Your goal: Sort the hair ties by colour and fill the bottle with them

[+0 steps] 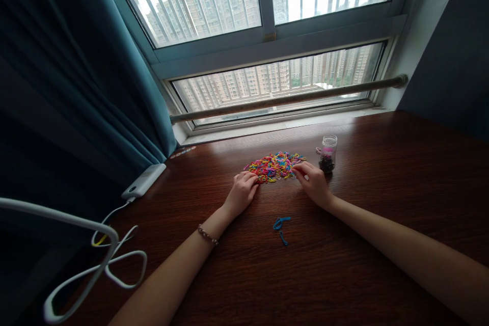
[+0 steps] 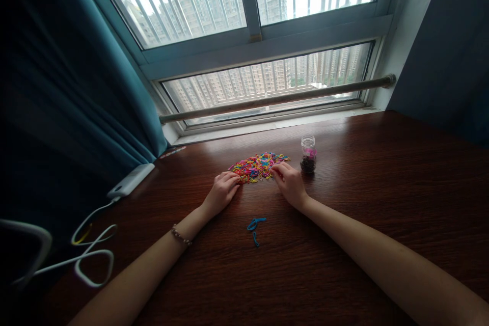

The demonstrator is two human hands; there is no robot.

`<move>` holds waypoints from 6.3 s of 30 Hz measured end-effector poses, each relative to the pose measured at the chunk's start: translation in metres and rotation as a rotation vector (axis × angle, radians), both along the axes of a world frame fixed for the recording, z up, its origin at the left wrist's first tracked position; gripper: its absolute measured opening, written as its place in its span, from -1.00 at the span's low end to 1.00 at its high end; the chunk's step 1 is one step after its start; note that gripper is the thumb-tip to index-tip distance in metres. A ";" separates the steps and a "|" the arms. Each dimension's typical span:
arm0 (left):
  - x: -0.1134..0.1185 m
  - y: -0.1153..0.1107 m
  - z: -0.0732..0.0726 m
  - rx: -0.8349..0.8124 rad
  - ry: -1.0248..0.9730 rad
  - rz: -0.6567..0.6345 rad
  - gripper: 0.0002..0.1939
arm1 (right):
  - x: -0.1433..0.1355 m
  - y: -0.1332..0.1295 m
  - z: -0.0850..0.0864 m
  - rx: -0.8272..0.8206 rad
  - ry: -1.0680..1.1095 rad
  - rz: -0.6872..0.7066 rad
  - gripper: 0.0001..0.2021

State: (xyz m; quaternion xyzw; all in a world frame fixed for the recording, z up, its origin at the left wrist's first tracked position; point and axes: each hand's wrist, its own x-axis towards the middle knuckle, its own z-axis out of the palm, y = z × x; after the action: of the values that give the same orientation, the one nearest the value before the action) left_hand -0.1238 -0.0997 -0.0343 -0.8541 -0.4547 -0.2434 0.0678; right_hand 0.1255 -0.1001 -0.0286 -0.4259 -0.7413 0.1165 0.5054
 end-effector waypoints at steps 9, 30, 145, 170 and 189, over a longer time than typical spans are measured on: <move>-0.006 0.002 -0.001 0.002 -0.075 0.074 -0.88 | -0.020 -0.029 0.010 -0.073 -0.044 0.228 -0.85; -0.005 0.002 -0.001 -0.015 -0.225 -0.020 -0.86 | -0.024 -0.037 0.012 -0.026 -0.181 0.401 -0.86; 0.021 -0.023 0.018 -0.019 0.050 -0.148 -0.69 | 0.006 0.015 -0.015 -0.171 -0.284 -0.105 -0.80; 0.017 -0.013 0.008 -0.260 0.085 -0.039 -0.48 | -0.016 -0.032 0.020 -0.584 -0.060 0.722 -0.73; 0.042 -0.052 0.028 -0.270 -0.181 -0.707 -0.80 | 0.008 0.014 -0.010 0.014 -0.324 0.054 -0.70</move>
State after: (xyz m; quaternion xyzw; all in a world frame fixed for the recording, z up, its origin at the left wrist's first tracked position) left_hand -0.0819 -0.1518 -0.0062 -0.9345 -0.1643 -0.2638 -0.1737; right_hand 0.1331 -0.0865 -0.0387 -0.4156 -0.8251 0.0546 0.3788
